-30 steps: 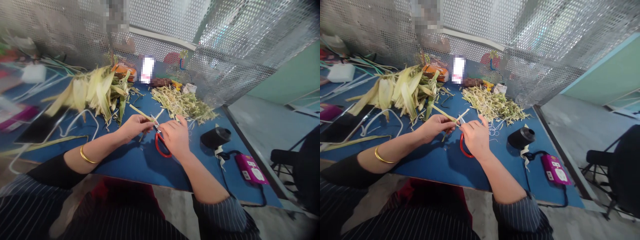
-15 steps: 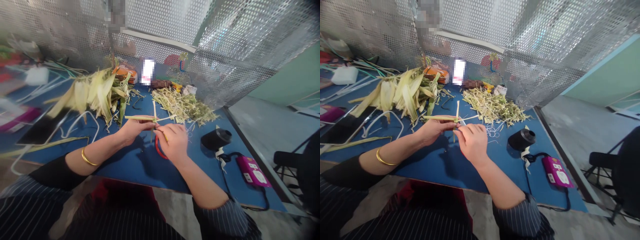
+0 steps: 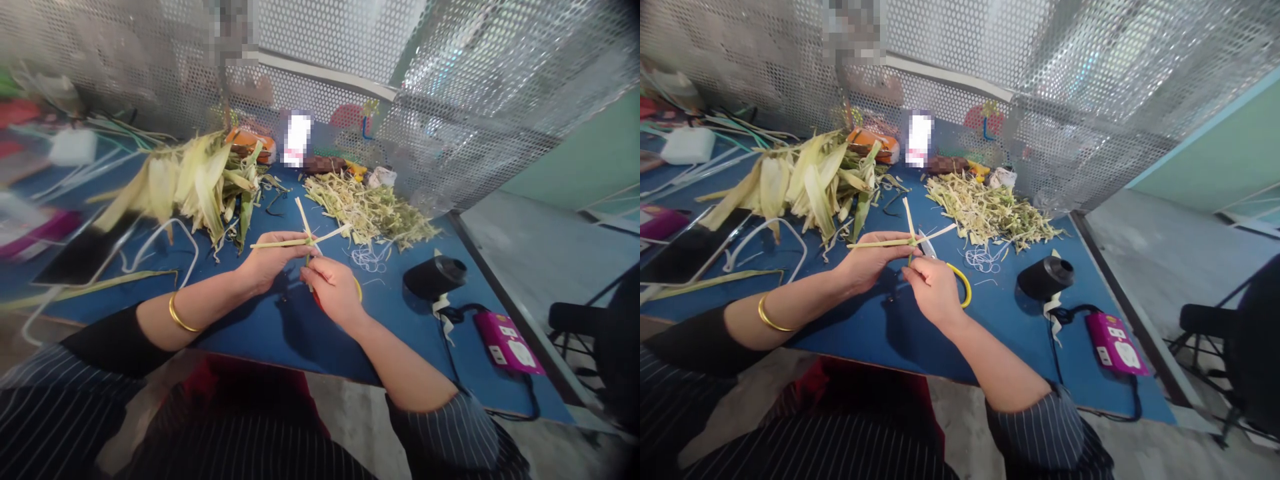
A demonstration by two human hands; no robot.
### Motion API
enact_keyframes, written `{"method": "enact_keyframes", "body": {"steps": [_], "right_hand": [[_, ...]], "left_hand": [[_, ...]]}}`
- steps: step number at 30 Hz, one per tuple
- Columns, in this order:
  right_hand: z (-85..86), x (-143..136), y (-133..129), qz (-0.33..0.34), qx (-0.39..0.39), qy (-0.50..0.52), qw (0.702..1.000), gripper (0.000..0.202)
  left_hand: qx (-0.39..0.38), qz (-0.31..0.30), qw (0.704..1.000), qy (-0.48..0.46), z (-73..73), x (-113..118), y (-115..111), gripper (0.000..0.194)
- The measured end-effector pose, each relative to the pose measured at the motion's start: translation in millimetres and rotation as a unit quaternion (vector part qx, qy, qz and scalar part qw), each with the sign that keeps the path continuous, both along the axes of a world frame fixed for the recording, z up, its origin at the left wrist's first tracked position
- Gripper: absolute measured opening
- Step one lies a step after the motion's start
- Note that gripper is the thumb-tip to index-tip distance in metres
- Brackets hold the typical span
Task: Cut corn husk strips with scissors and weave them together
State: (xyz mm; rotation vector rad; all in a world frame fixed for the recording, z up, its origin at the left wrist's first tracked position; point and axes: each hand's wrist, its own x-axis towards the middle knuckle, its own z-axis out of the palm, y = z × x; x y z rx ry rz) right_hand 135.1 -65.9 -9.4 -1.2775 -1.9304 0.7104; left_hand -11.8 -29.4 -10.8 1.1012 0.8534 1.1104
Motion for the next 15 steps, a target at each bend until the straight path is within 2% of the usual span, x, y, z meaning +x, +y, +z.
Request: {"method": "enact_keyframes", "body": {"steps": [5,10,12,15], "right_hand": [[0.3,-2,0,0.003,-0.001,-0.012,1.0,0.027],[0.1,-1,2,-0.013,-0.068,0.054,0.996,0.026],[-0.7,2,5,-0.026,-0.074,0.073,0.994,0.026],[-1.4,8,8,-0.054,-0.035,0.071,0.995,0.025]], "left_hand": [[-0.026,-0.008,1.0,0.003,2.6,0,0,0.018],[-0.022,-0.03,0.999,-0.012,4.8,-6,5,0.032],[-0.002,-0.057,0.998,-0.02,5.3,-10,8,0.039],[0.012,-0.118,0.993,-0.024,7.0,-17,13,0.049]]}}
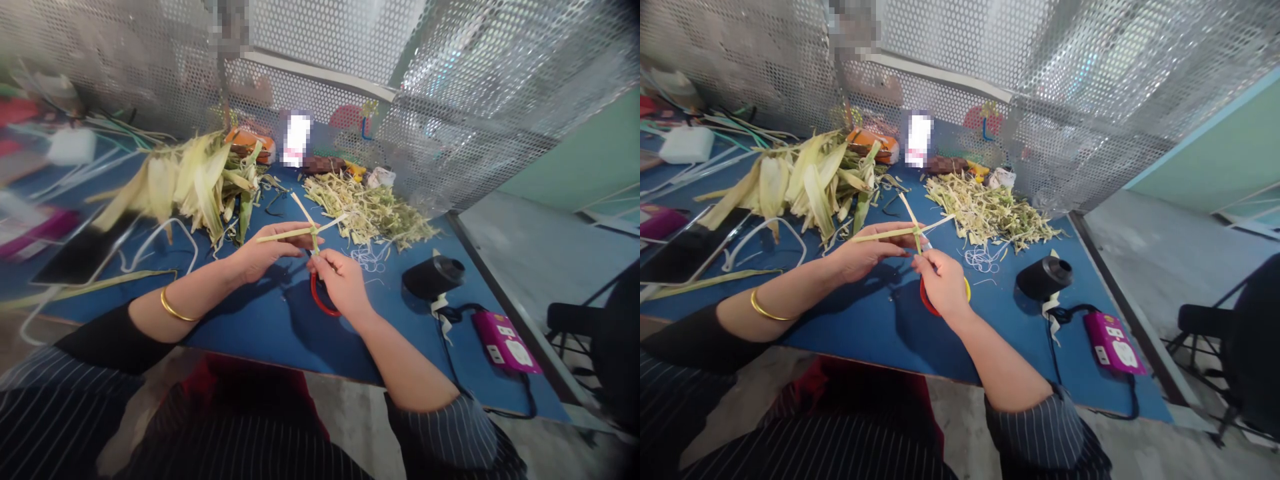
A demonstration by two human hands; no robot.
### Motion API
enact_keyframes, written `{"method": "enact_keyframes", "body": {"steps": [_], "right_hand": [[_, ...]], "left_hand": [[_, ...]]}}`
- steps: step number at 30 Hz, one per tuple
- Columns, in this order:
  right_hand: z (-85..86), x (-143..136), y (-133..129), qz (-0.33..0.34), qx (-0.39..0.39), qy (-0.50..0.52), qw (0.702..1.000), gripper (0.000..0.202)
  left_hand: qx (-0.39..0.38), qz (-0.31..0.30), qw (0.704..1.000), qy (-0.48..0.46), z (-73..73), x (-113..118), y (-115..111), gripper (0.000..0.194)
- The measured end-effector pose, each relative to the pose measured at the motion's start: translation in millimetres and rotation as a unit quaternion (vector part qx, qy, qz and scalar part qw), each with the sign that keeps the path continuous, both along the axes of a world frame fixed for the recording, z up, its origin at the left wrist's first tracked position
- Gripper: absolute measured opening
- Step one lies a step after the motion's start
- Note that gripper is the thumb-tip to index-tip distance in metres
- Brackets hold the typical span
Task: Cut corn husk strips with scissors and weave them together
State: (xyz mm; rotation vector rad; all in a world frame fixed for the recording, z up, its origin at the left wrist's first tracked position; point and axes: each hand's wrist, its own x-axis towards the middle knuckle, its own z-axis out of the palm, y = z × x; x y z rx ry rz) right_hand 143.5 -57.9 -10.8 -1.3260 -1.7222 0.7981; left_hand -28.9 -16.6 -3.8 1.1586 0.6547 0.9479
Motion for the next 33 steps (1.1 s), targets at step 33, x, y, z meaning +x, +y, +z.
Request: {"method": "enact_keyframes", "body": {"steps": [33], "right_hand": [[3.8,-1,-6,0.059,0.04,-0.105,0.992,0.023]], "left_hand": [[-0.01,0.151,0.985,0.079,-4.0,7,2,0.024]]}}
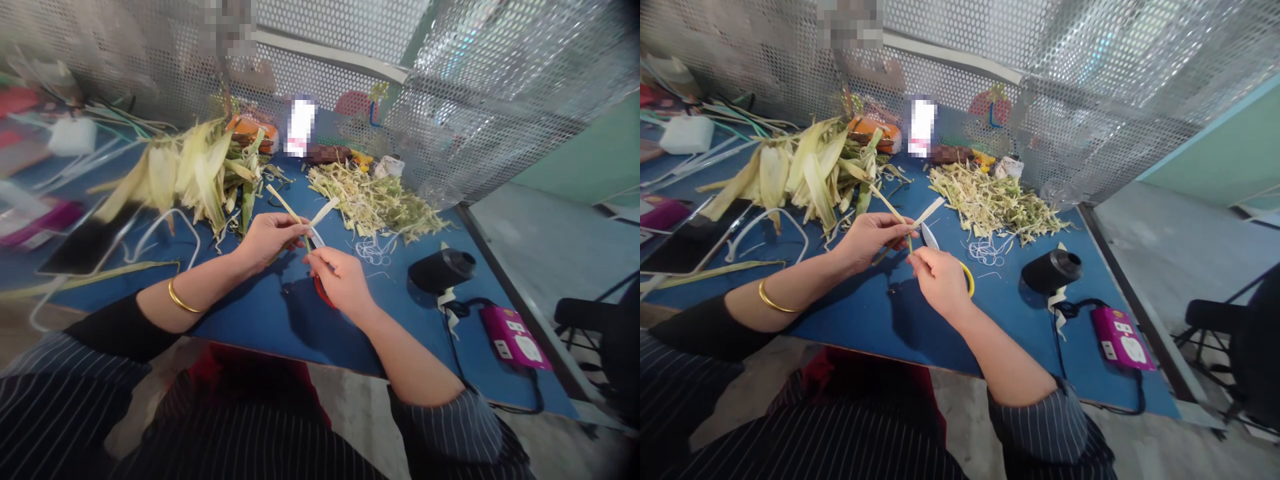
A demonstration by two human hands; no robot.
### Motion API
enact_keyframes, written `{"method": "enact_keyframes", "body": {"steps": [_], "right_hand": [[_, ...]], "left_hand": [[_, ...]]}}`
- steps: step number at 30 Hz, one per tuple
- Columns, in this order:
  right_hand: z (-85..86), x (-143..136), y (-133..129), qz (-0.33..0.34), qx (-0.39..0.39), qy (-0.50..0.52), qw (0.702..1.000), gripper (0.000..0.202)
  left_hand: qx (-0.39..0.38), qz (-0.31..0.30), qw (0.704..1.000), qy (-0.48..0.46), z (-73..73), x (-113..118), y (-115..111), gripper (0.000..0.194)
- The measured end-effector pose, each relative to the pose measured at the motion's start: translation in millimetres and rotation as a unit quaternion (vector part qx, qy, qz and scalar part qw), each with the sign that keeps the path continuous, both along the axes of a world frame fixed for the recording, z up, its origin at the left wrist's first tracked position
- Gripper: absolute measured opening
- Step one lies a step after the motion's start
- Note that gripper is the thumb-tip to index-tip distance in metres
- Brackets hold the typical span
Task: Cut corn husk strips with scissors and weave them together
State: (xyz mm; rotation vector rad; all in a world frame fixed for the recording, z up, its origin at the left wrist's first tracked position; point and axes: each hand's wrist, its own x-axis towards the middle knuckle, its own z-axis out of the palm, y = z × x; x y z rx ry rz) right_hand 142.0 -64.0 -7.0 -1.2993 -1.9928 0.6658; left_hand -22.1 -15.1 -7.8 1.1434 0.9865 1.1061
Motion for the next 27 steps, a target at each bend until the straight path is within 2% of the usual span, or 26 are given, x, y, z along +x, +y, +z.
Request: {"method": "enact_keyframes", "body": {"steps": [5,8,11,13,15,18,21,24,27], "right_hand": [[2.0,4,3,-0.033,-0.064,0.032,0.997,0.019],[2.3,3,1,-0.037,-0.061,0.033,0.997,0.016],[4.4,2,-3,-0.003,-0.05,0.019,0.999,0.02],[6.5,3,-3,0.0,-0.044,0.03,0.999,0.023],[7.7,7,1,-0.032,-0.045,0.079,0.995,0.027],[5.1,14,12,-0.086,-0.097,0.218,0.967,0.028],[-1.7,15,21,-0.088,-0.18,0.35,0.915,0.024],[-7.7,12,24,-0.081,-0.216,0.402,0.886,0.022],[-10.7,8,24,-0.111,-0.196,0.411,0.883,0.02]], "left_hand": [[-0.035,-0.032,0.999,-0.011,3.1,-6,4,0.031],[-0.001,0.0,1.0,0.011,2.2,-4,2,0.034],[0.043,0.035,0.997,0.044,-0.8,-2,1,0.031],[0.049,0.037,0.997,0.054,-2.4,-2,1,0.03],[0.028,0.02,0.998,0.048,-2.8,-3,1,0.031],[0.0,-0.032,0.999,0.043,-1.9,-3,-1,0.031],[-0.009,-0.089,0.994,0.064,-1.0,-1,-5,0.027],[-0.028,-0.123,0.989,0.077,-1.5,1,-7,0.025],[-0.039,-0.142,0.986,0.079,-2.5,3,-8,0.023]]}}
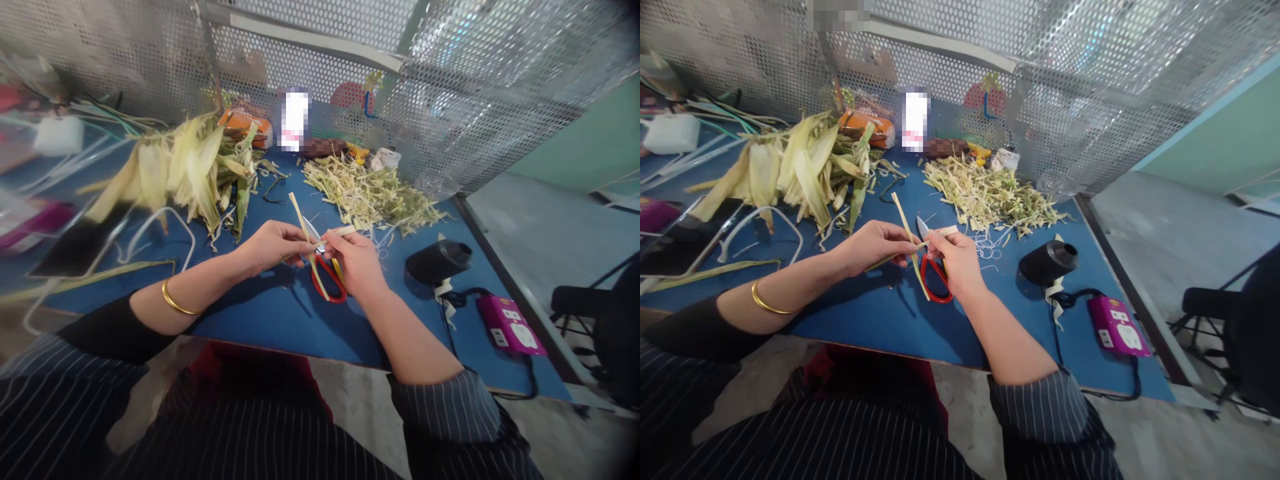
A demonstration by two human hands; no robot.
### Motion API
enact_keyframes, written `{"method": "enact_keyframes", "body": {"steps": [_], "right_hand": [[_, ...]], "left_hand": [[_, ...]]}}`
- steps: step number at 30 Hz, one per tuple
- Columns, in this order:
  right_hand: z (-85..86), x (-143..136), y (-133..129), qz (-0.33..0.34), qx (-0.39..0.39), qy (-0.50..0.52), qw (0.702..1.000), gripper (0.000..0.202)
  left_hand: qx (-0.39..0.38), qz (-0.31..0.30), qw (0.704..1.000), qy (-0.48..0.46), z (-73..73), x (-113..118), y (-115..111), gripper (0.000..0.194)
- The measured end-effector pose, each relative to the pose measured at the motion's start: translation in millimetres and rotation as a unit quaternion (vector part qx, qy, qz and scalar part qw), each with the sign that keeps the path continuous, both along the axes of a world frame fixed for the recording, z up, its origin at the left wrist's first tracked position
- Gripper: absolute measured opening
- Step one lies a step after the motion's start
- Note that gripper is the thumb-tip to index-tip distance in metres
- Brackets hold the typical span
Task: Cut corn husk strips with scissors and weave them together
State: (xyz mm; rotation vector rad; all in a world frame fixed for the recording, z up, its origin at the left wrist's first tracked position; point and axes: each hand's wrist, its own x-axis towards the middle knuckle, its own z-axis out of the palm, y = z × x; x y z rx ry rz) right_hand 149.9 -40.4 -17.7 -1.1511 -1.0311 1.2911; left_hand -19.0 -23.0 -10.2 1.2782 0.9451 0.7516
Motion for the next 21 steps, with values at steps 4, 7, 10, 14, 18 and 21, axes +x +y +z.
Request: {"method": "enact_keyframes", "body": {"steps": [4,7,10,14,18,21], "right_hand": [[-1.5,1,2,-0.031,0.001,-0.017,0.999,0.021],[2.0,10,5,-0.078,0.058,-0.096,0.991,0.025],[10.1,18,4,-0.165,0.205,-0.27,0.926,0.029],[14.6,15,-3,-0.044,0.284,-0.453,0.844,0.015],[8.0,5,-5,0.066,0.229,-0.415,0.878,0.012],[4.5,3,-5,0.071,0.204,-0.342,0.915,0.018]], "left_hand": [[-0.009,-0.006,1.0,-0.008,-0.6,2,-1,0.02],[-0.022,0.022,1.0,-0.004,0.1,2,-1,0.022],[-0.025,0.022,0.999,0.017,2.1,1,-2,0.025],[0.009,-0.055,0.996,0.065,4.2,2,-8,0.026],[0.031,-0.11,0.985,0.13,4.1,5,-13,0.021],[0.037,-0.136,0.979,0.146,3.4,7,-14,0.018]]}}
